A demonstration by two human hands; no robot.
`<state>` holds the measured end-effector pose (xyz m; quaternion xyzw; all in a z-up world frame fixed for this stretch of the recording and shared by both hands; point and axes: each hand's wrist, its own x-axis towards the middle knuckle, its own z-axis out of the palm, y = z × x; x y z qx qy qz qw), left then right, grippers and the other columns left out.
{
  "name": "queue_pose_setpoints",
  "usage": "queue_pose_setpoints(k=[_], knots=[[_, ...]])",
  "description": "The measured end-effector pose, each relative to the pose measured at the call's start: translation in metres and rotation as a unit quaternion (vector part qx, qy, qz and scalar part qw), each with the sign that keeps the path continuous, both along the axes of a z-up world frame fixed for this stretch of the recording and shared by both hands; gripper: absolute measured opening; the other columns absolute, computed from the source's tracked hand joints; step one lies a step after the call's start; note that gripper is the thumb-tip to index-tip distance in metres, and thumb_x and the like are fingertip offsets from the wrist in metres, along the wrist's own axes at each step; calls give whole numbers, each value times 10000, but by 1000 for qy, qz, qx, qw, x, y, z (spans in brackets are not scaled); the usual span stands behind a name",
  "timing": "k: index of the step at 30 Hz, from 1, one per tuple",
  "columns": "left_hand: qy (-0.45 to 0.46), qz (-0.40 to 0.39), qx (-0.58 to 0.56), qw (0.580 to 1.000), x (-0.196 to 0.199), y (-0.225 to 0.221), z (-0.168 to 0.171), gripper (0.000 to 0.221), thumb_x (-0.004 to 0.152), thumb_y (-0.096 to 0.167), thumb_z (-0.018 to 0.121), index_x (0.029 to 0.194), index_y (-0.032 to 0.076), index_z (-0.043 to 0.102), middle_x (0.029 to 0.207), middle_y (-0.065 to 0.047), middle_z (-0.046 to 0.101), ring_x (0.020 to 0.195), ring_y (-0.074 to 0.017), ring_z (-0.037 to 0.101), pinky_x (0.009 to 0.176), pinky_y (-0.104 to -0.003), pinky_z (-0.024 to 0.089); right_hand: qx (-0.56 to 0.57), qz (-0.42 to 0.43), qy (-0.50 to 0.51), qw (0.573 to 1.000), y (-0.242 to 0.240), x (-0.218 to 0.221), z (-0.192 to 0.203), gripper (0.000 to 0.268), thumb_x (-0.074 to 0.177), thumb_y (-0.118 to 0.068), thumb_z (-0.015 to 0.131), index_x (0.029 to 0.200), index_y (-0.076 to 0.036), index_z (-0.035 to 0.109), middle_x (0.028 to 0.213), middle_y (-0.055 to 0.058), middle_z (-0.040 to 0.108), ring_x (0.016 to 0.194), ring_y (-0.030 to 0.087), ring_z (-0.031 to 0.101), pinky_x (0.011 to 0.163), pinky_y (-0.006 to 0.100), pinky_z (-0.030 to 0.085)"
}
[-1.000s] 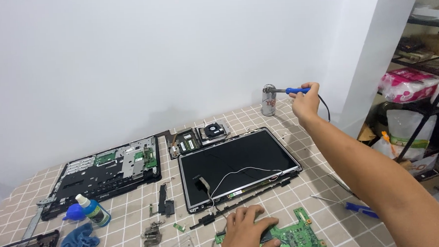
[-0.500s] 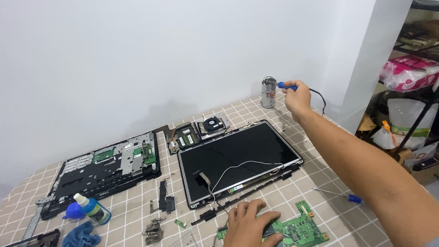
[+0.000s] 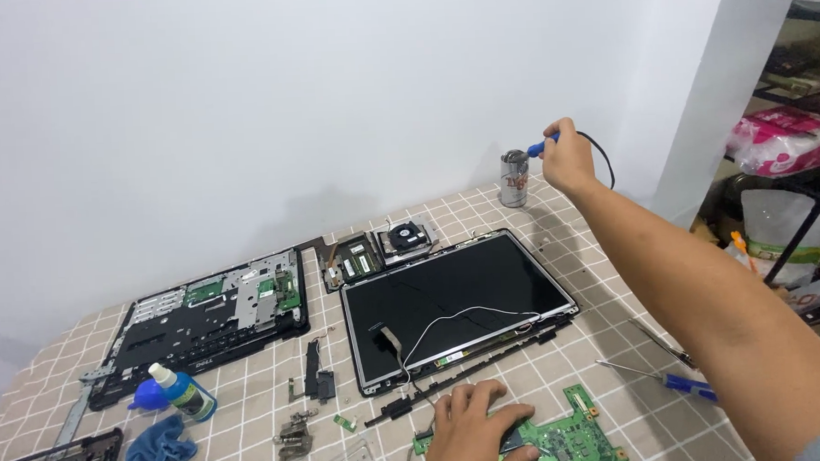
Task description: Repairing laptop motherboard circuits using a multimeter for diagnostics and a soldering iron for component attachment.
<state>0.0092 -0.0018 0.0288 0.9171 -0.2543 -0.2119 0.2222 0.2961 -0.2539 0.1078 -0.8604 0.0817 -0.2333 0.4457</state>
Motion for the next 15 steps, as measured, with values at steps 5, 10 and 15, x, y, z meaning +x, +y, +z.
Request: queue_pose_setpoints(k=[5, 10, 15], knots=[[12, -6, 15, 1000, 0, -1, 5, 495, 879, 488, 520, 1343, 326, 466, 1397, 0, 284, 1287, -278, 191, 1061, -534, 124, -10, -4, -8, 1000, 1, 6, -6, 191, 986, -127, 360, 1101, -97, 509, 955, 147, 669, 885, 258, 618, 742, 395, 475], [10, -1, 10, 1000, 0, -2, 6, 483, 885, 462, 544, 1339, 314, 474, 1379, -2, 296, 1272, -273, 206, 1055, -527, 142, 73, -18, -34, 997, 8, -6, -10, 203, 969, -93, 330, 1068, -98, 508, 1041, 156, 621, 932, 179, 662, 624, 328, 473], [24, -3, 21, 999, 0, -1, 10, 509, 874, 504, 506, 1351, 331, 463, 1398, 4, 277, 1279, -280, 192, 1058, -522, 135, 167, -72, -91, 979, 4, -2, -19, 133, 967, -106, 396, 1009, -165, 507, 963, 49, 645, 801, 88, 697, 675, 257, 477]])
